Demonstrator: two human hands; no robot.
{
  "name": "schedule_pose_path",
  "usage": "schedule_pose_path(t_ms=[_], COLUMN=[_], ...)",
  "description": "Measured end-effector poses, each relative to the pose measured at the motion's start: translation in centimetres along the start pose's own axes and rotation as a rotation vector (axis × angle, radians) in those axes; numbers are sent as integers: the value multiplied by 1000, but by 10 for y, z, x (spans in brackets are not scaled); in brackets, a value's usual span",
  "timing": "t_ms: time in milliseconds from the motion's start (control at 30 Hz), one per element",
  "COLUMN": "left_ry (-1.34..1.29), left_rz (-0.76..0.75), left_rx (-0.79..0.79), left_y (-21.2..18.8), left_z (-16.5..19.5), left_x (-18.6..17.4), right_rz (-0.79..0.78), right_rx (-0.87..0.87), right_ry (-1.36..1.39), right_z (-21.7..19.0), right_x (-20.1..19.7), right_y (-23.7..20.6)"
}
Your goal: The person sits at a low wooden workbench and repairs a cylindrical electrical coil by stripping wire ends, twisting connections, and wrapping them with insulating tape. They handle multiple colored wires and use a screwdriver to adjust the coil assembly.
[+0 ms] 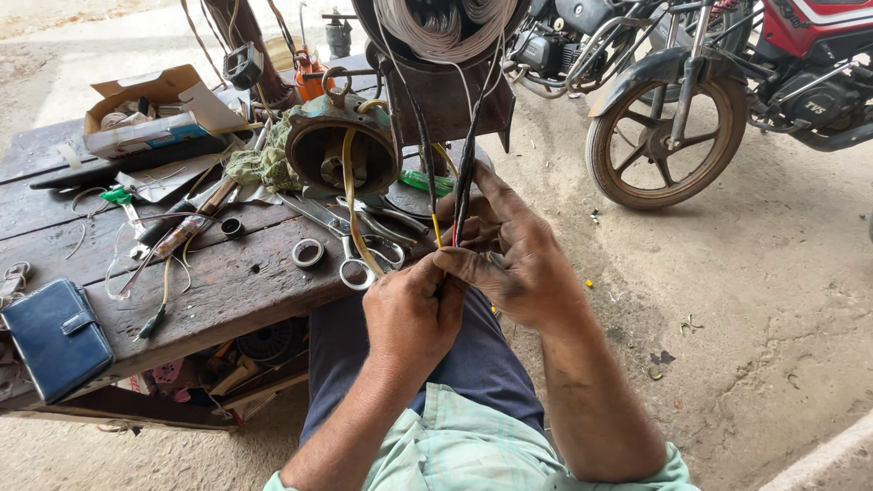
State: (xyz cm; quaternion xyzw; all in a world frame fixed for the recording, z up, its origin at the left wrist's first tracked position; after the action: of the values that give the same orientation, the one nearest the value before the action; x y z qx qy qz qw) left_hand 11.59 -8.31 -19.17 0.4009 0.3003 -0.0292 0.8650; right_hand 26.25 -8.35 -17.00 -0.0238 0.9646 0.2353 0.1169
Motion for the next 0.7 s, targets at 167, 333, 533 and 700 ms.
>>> schedule_pose_path(t_ms=[167, 333, 533, 700], left_ry=[33, 91, -59, -148], left_rz=[-157, -193, -255, -397], left_rx=[-80, 29, 281, 148], left_y=[4, 7, 12, 22], left_z=[-5, 2, 12, -6], left_x=[5, 13, 14, -6], right_rz=[-87, -86, 94, 101], right_rx=[-34, 45, 137, 162], right_ry=[105, 178, 6, 87], right_z=[13, 19, 10, 10], right_x=[-5, 7, 11, 8], right_y=[12, 28, 22, 23])
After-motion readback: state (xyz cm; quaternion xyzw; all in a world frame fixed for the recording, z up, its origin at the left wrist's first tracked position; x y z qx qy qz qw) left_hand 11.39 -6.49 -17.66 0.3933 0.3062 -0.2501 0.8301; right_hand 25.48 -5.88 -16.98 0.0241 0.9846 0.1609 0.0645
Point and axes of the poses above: each hand's wrist, its own y-axis towards the middle knuckle, its own x-axis out of the palm, z = x × y, the point moved 4 cm from there along y, towards the middle knuckle, and after that the axes turned 9 degrees about x, right-handed, at the moved point
